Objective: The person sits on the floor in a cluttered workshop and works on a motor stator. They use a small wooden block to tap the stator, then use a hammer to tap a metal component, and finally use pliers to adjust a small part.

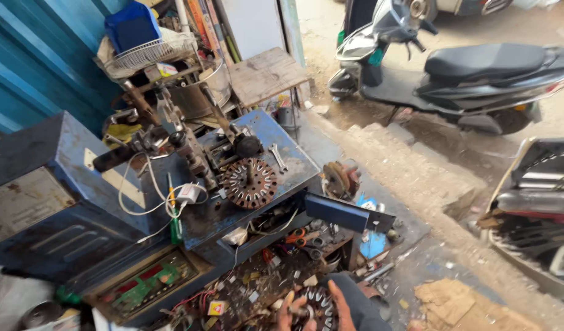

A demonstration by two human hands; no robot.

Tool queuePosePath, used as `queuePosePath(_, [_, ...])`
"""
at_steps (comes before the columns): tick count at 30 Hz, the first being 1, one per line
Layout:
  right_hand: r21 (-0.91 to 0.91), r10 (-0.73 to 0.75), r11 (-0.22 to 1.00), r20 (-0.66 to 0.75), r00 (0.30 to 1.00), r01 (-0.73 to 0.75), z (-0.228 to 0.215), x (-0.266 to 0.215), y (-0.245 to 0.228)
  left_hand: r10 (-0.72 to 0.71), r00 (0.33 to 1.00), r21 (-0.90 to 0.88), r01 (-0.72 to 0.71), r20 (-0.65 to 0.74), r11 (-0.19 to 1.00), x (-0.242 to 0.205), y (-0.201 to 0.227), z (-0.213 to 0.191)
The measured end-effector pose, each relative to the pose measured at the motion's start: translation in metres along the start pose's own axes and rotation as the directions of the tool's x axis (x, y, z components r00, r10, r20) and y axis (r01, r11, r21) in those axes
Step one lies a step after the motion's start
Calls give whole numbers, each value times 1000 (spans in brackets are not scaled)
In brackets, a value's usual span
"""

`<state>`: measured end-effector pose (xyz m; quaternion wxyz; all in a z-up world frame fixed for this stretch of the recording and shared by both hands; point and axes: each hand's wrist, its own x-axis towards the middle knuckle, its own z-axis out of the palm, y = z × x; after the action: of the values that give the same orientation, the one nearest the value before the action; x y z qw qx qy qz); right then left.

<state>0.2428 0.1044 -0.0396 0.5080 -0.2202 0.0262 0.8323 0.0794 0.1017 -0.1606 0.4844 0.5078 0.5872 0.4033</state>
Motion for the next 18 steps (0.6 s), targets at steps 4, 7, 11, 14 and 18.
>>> queuePosePath(4, [88, 125, 988, 4, 992, -125, 11, -18, 11, 175, 975, 9, -175, -137, 985, -33, -4, -12])
queuePosePath(7, [184, 180, 968, -28, 983, -172, 27, -23, 17, 176, 982, -143, -183, -64, 973, -48, 2, -22])
queuePosePath(11, [135, 146, 979, 55, 988, -153, 40, -29, 8, 95, 940, -6, -103, -328, 995, -62, 20, -16])
queuePosePath(14, [115, 127, 986, -56, 990, -120, 49, -32, 2, -56, 928, 90, 95, -368, 991, -68, 46, -27])
queuePosePath(18, [83, 109, 990, 75, 991, -115, 53, -31, 12, 504, 831, -101, -537, -236, 838, -76, 68, -13])
